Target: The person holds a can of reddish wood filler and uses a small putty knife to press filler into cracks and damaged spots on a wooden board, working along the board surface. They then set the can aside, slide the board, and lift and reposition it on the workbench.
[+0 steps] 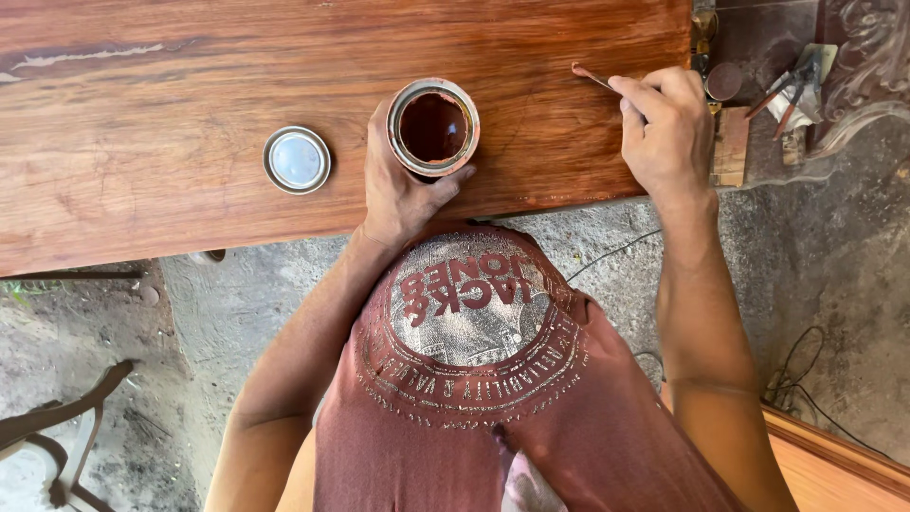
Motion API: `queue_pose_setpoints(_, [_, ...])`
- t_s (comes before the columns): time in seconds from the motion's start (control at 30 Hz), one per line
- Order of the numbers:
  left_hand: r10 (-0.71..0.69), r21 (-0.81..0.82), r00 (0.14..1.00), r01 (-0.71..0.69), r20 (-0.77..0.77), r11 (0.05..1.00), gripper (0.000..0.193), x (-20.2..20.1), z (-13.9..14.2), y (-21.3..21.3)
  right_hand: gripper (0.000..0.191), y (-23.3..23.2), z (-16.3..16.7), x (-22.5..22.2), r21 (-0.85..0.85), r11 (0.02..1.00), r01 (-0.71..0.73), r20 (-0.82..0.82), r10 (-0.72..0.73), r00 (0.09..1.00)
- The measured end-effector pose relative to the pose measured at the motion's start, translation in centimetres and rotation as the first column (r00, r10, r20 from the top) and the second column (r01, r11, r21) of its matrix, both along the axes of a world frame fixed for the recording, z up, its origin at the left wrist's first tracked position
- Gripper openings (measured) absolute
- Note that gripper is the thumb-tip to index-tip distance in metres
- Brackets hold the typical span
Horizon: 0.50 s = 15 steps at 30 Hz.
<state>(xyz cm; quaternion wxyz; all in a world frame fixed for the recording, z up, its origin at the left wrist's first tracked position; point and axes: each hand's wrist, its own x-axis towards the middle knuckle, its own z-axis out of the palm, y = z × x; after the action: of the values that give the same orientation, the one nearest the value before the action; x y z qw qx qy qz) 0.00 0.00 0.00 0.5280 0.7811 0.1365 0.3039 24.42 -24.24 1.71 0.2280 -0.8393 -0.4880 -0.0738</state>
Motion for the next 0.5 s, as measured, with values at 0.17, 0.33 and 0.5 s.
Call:
queue_pose_setpoints(0.17, [0.015, 0.014, 0.999, -0.014, -0.036, 1.0, 0.094, -3.6, -1.4, 5.2, 0.02, 5.0, -1.3, -1.8, -0.024, 0.997, -0.074, 0.051, 0.075, 0.996])
queue_pose_setpoints(0.33, [0.012, 0.031, 0.999, -0.011, -0.046, 0.999, 0.097, -5.9, -1.7, 5.8, 0.018, 3.9, -0.5, -3.4, -0.101, 0.992, -0.071, 0.21, 0.091, 0.974])
queue_pose_setpoints(0.5, [-0.023, -0.024, 0.999, 0.021, -0.048, 0.999, 0.097, -7.7, -2.7, 5.2, 0.019, 3.1, -2.2, -5.2, -0.11, 0.988, -0.112, 0.178, 0.13, 0.975])
